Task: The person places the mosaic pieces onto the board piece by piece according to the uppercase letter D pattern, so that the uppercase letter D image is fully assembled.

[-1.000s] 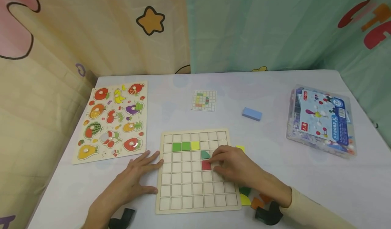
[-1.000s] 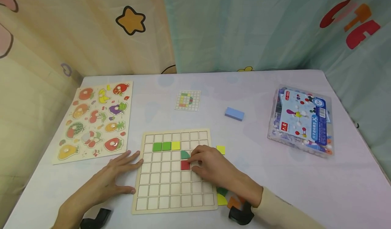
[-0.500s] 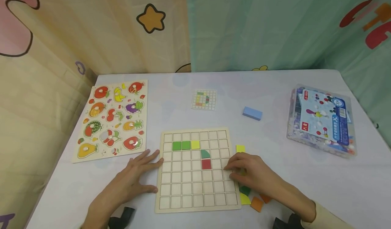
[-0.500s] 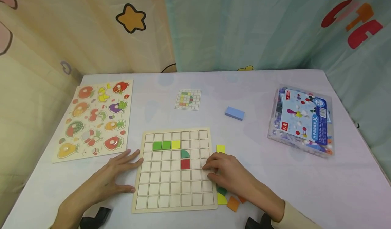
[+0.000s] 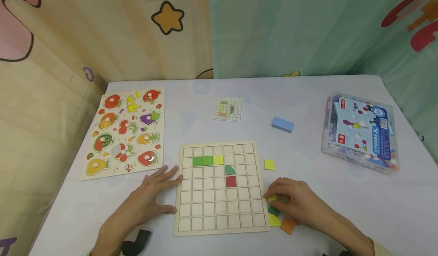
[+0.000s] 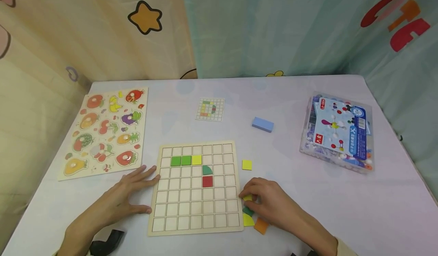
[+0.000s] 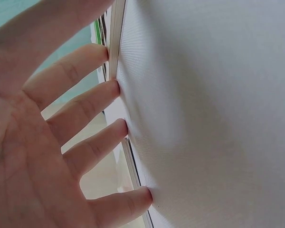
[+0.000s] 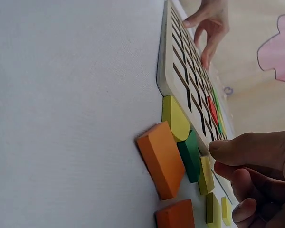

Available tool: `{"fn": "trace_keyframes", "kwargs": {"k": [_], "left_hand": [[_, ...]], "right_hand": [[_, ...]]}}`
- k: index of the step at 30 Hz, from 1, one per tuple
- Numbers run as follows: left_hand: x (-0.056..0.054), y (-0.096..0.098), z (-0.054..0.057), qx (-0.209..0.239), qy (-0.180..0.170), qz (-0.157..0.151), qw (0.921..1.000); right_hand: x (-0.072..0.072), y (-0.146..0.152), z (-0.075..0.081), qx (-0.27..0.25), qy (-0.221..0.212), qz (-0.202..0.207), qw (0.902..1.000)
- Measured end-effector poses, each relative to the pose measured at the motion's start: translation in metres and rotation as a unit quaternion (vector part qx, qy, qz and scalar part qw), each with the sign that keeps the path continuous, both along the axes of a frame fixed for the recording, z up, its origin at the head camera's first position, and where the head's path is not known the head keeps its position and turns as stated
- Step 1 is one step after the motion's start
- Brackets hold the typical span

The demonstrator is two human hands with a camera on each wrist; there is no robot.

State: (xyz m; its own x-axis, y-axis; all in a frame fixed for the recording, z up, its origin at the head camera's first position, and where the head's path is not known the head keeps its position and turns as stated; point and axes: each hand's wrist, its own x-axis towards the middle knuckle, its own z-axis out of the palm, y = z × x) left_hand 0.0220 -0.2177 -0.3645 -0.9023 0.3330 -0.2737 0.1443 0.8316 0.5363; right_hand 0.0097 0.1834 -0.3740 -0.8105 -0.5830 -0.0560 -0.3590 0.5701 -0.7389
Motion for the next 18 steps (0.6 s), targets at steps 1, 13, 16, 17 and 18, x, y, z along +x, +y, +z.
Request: {"fn": "trace_keyframes", "kwargs": {"k": [1, 13, 16, 17, 18], "left_hand": [[-0.0001, 0.0, -0.0001, 0.0, -0.001, 0.0, 1.0], [-0.0004, -0.0012, -0.0001, 0.003, 0.008, -0.006, 0.9999], [-0.0001, -0.0013, -0.0003, 0.007, 0.011, -0.007, 0.9999], [-0.0001, -0.0013, -0.0002, 0.007, 0.011, -0.008, 0.9999], [0.0, -0.0013, -0.0001, 0.008, 0.012, -0.008, 0.9999]], "right_hand": [[0.001, 0.0015, 0.0002, 0.002, -0.005, 0.0, 1.0], [0.0078, 0.011, -0.0001, -0.004, -0.056, 0.048, 0.9973], [0.0081, 0.0099, 0.0003, 0.02, -0.045, 0.052, 0.9974], [0.0077, 0.0098, 0.0006, 0.028, -0.041, 0.055, 0.9973], [0.0072, 0.0098, 0.0006, 0.031, -0.033, 0.06, 0.9971]]}}
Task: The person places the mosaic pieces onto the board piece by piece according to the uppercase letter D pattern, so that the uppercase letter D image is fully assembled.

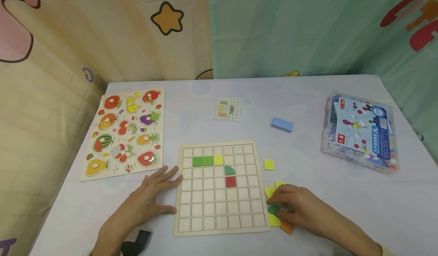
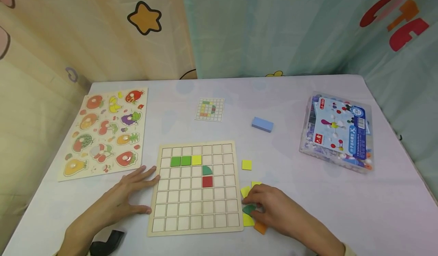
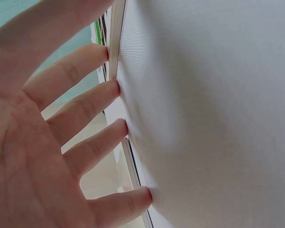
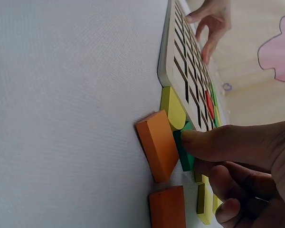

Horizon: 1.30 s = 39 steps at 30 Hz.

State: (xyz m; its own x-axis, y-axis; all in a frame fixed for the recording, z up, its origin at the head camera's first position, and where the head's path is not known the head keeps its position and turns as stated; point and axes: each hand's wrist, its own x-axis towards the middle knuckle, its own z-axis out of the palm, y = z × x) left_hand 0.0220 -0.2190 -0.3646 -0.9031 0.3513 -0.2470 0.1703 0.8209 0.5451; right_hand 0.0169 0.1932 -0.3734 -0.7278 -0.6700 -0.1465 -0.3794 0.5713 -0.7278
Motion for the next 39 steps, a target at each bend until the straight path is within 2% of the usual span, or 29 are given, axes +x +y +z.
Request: {"fn": "trace_keyframes", "kwargs": {"k": [6, 10, 17, 23, 25, 27, 29, 34, 39], "left_hand": [[-0.0008, 0.001, 0.0009, -0.004, -0.004, 0.003, 1.0], [-0.0015, 0.0013, 0.0012, -0.005, -0.008, 0.005, 0.9999], [-0.0019, 0.0009, 0.0011, -0.006, -0.002, 0.0, 1.0], [-0.0004, 0.0002, 0.0001, -0.008, 0.0, -0.001, 1.0], [-0.0001, 0.0, -0.0005, -0.005, 0.003, -0.002, 1.0], [0.0001, 0.0001, -0.001, -0.003, 0.002, -0.001, 1.0], [0.0003, 0.0002, -0.0014, -0.002, 0.002, 0.0, 1.0], [0.0008, 0.0001, -0.0022, -0.002, 0.005, -0.002, 1.0], [0.0001, 0.0002, -0.0017, -0.007, 0.008, -0.004, 0.9999]], "right_hand": [[-0.0053, 0.0012, 0.0008, -0.022, 0.034, 0.023, 0.9989], [-0.0085, 0.0024, 0.0032, -0.026, 0.032, 0.018, 0.999], [-0.0085, 0.0042, 0.0069, -0.031, 0.055, 0.005, 0.998], [-0.0078, 0.0001, 0.0086, 0.026, -0.025, 0.01, 0.9993], [-0.0077, -0.0008, 0.0083, 0.032, -0.029, 0.025, 0.9988], [-0.0081, -0.0003, 0.0075, 0.026, -0.017, 0.038, 0.9988], [-0.0081, 0.0009, 0.0066, 0.013, 0.013, 0.047, 0.9987], [-0.0085, 0.0015, 0.0081, 0.02, 0.061, 0.014, 0.9978], [-0.0061, 0.0007, 0.0091, 0.051, 0.043, 0.002, 0.9978]]}}
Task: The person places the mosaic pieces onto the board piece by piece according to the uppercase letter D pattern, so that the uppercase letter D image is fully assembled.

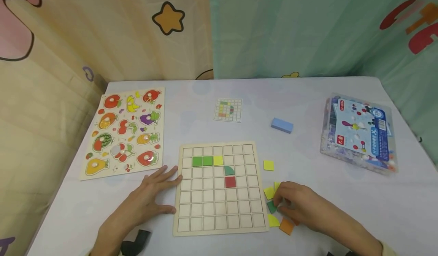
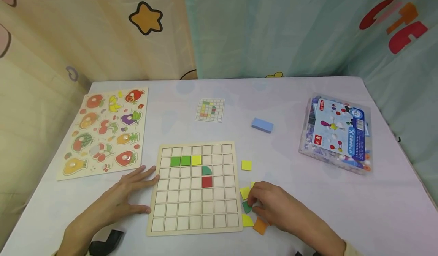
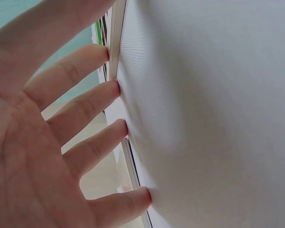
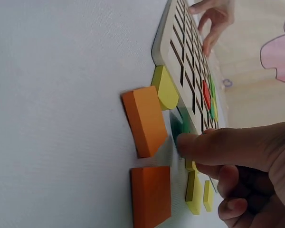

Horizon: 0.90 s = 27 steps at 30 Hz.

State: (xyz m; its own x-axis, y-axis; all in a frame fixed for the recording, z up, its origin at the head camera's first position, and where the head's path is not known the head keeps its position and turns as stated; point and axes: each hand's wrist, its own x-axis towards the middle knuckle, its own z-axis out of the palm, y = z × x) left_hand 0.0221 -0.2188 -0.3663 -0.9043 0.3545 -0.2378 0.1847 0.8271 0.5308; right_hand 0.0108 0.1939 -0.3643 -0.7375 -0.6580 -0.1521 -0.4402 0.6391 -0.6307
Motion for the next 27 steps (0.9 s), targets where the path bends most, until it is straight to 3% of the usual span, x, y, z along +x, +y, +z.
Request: {"fn": "trace_keyframes", "kwargs": {"k": [7, 23, 27], "left_hand": [[-0.0008, -0.0005, 0.0009, 0.002, -0.006, 0.004, 1.0], [0.0009, 0.0002, 0.0005, -0.001, -0.002, 0.004, 1.0], [0.0006, 0.0002, 0.0008, -0.001, 0.0, 0.005, 1.0]], "right_hand": [[-0.0006, -0.0017, 0.001, 0.024, -0.018, 0.014, 0.9994], [-0.0007, -0.003, -0.008, -0.023, 0.021, 0.042, 0.9986], [-0.0018, -0.0017, -0.0074, -0.027, 0.006, 0.046, 0.9986]]}}
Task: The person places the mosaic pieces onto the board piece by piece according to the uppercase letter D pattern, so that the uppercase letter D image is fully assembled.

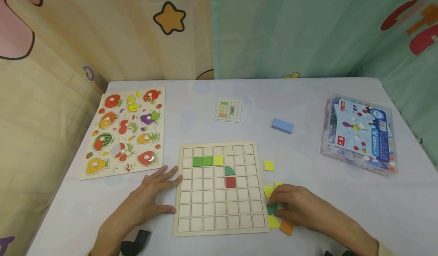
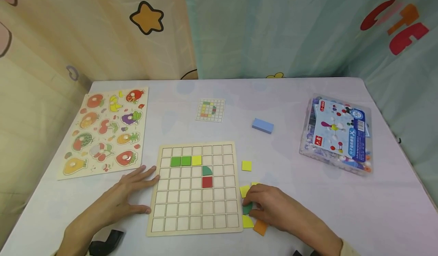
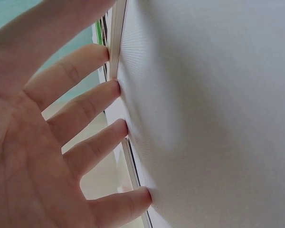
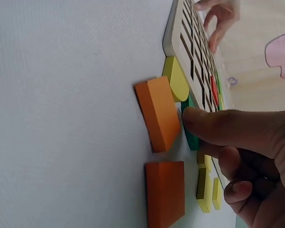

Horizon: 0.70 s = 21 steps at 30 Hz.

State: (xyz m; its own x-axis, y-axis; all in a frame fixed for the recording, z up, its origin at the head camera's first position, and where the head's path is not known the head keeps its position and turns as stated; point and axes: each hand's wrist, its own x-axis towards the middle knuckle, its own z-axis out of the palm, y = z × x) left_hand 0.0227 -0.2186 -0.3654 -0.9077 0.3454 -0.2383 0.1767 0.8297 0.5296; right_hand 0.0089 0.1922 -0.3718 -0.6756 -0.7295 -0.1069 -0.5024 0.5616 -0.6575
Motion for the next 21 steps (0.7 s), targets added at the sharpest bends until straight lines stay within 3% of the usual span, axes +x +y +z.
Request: {"fn": "trace_keyframes", "kwargs": {"k": [9, 15, 21], "left_hand": [[0.0, 0.001, -0.001, 0.002, -0.006, 0.001, 1.0], [0.0, 0.001, 0.0, 0.002, -0.006, 0.001, 1.0], [0.0, 0.0, -0.001, 0.001, -0.002, -0.002, 1.0]], "right_hand": [[-0.001, 0.002, -0.002, -0.001, 0.018, 0.018, 0.9997], [-0.002, 0.011, -0.002, -0.047, 0.06, 0.025, 0.9968], [-0.007, 0.004, 0.001, -0.067, 0.051, 0.03, 0.996]]}}
